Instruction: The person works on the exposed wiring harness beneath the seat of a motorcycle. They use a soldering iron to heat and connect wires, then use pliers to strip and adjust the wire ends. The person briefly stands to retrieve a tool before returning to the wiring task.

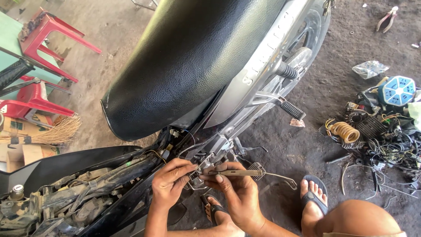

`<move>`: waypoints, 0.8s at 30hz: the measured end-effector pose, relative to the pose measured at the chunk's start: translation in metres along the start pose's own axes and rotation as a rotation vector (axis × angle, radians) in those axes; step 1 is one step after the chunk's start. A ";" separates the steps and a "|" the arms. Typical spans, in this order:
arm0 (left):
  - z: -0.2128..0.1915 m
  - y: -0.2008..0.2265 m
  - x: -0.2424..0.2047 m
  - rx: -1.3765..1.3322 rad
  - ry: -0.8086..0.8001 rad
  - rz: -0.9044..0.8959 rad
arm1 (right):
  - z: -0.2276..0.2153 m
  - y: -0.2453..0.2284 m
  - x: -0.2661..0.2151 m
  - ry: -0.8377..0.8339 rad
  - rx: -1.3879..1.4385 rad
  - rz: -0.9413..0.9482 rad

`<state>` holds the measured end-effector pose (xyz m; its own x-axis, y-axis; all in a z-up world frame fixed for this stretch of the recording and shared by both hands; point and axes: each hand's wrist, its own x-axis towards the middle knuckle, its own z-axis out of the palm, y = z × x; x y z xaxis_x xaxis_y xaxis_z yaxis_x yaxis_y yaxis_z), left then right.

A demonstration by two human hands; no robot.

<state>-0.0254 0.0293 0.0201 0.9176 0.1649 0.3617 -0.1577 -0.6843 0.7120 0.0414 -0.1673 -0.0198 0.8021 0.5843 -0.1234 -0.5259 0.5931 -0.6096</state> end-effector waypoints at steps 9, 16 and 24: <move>-0.001 0.000 -0.002 -0.034 -0.011 -0.045 | -0.011 0.010 -0.002 -0.086 -0.153 -0.110; -0.001 0.002 -0.001 -0.089 -0.061 -0.084 | -0.011 -0.005 0.006 -0.117 -0.420 -0.232; -0.004 0.006 0.002 -0.041 -0.123 -0.079 | -0.007 -0.023 0.016 -0.199 -0.718 -0.308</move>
<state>-0.0262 0.0280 0.0276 0.9651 0.1272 0.2290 -0.0958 -0.6422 0.7605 0.0681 -0.1760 -0.0130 0.7803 0.5804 0.2329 0.0755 0.2823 -0.9563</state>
